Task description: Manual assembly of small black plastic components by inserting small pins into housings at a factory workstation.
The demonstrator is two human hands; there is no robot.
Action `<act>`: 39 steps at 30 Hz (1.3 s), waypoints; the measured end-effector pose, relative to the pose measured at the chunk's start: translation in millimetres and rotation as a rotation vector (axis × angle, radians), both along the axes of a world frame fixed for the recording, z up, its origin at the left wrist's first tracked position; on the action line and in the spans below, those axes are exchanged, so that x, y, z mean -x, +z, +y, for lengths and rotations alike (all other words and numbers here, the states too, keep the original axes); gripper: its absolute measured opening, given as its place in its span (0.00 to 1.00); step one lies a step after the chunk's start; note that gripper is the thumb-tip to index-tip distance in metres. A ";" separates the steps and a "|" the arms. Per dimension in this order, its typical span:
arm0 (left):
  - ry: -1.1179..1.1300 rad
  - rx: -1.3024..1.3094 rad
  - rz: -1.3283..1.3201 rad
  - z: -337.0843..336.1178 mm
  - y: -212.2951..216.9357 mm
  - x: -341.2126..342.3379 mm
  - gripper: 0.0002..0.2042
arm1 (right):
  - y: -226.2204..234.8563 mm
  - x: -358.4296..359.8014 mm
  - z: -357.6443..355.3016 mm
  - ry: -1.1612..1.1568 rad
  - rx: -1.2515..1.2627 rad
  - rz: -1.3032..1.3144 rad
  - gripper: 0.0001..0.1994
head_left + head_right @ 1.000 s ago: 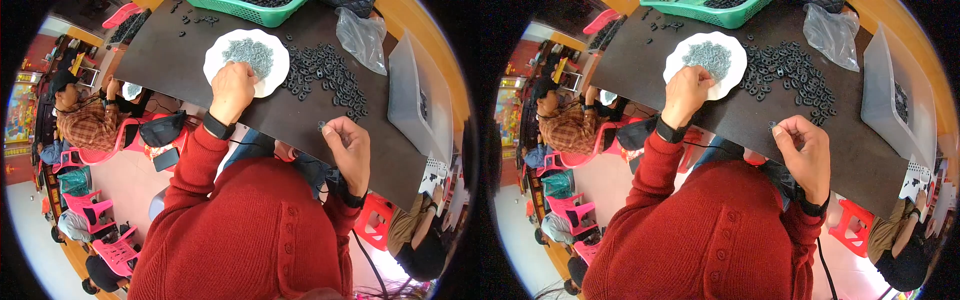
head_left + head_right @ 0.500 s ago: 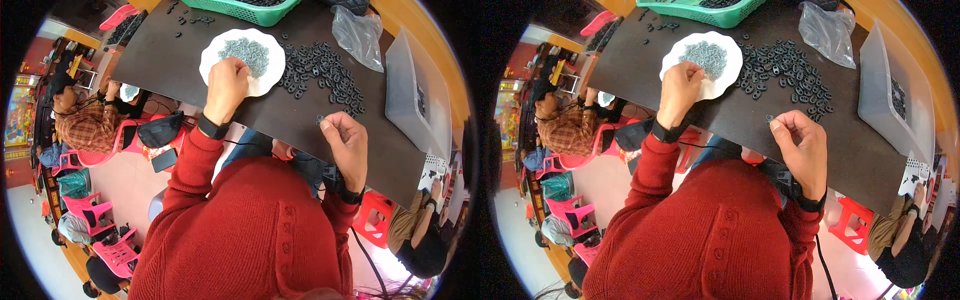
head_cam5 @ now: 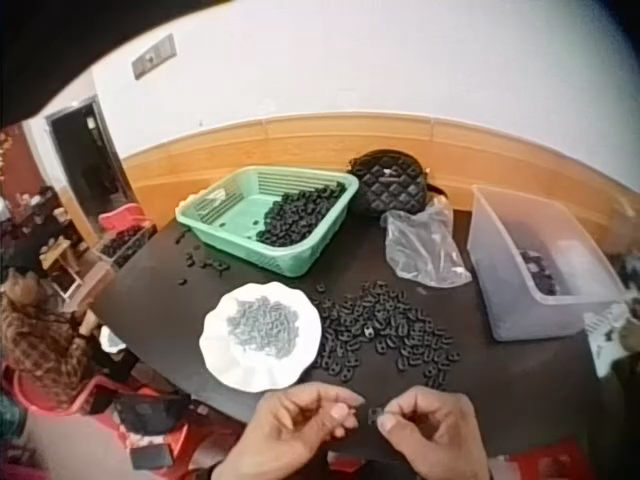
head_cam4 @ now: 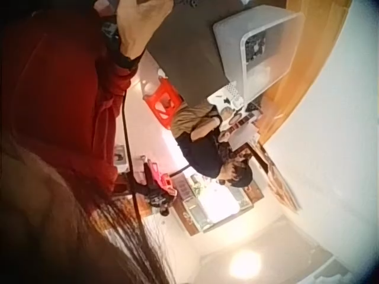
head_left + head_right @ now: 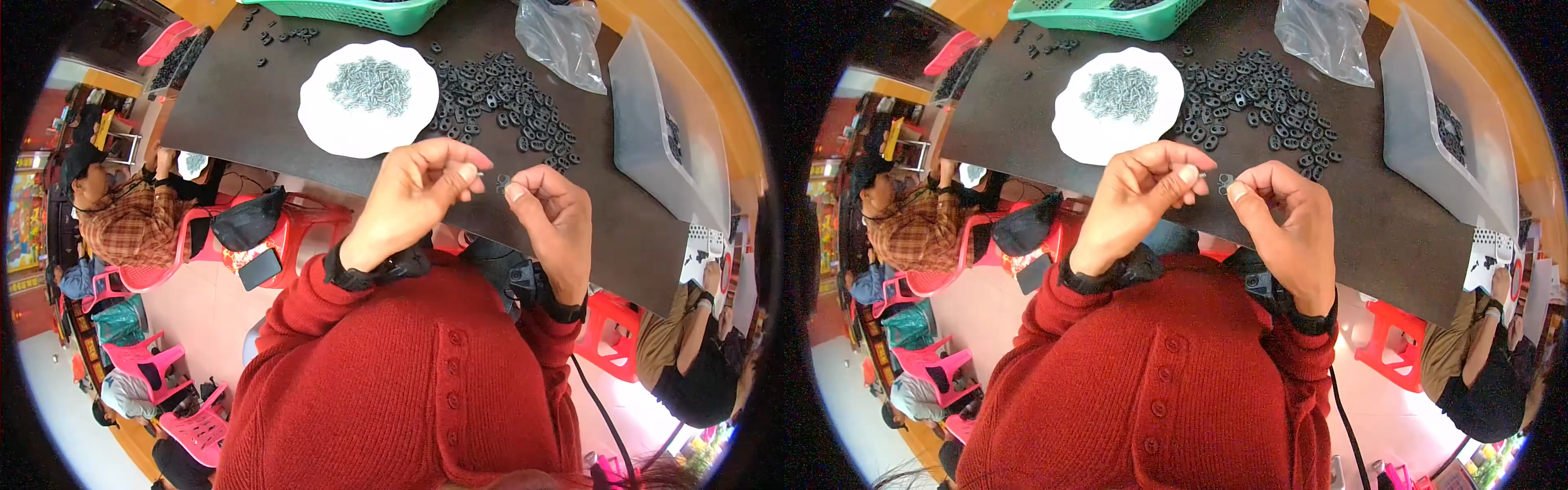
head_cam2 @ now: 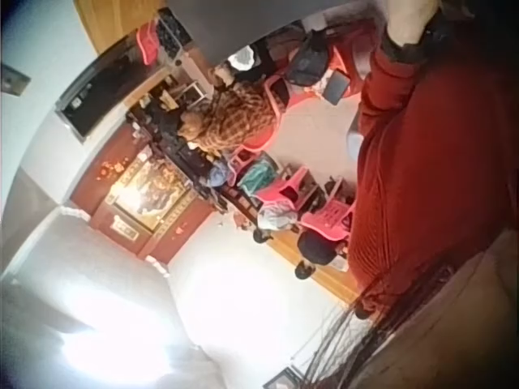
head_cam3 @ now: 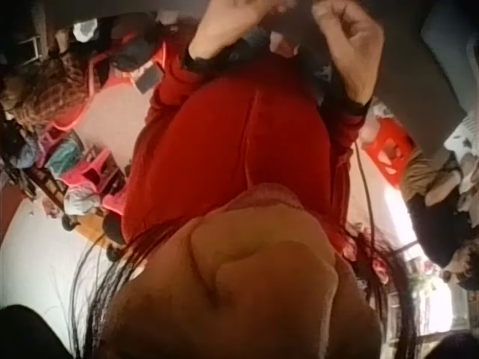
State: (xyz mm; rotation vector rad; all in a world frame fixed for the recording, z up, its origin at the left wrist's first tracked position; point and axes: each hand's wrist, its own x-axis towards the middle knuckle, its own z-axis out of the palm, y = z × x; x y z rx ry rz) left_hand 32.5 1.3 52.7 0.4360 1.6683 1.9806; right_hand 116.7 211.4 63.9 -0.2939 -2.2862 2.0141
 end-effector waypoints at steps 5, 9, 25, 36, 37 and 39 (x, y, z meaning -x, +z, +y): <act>-0.046 -0.054 0.029 11.7 -4.6 -2.6 0.11 | 10.2 -3.4 5.7 0.015 -0.058 -0.003 0.05; -0.074 -0.048 0.053 16.4 -3.7 -4.7 0.11 | 8.5 -5.4 10.0 0.028 -0.067 0.015 0.05; -0.065 0.073 0.016 21.4 1.0 -10.1 0.09 | 4.3 -6.0 14.7 0.078 -0.161 0.034 0.05; -0.082 0.071 0.013 25.2 -2.0 -13.7 0.09 | 9.1 -5.7 22.2 0.118 -0.158 -0.048 0.08; -0.074 0.041 0.003 25.5 -2.6 -13.4 0.09 | 6.2 -5.3 21.9 0.109 -0.162 -0.031 0.08; -0.079 -0.010 -0.004 26.2 -10.2 -11.5 0.10 | 3.0 -5.1 22.0 0.101 -0.165 -0.015 0.08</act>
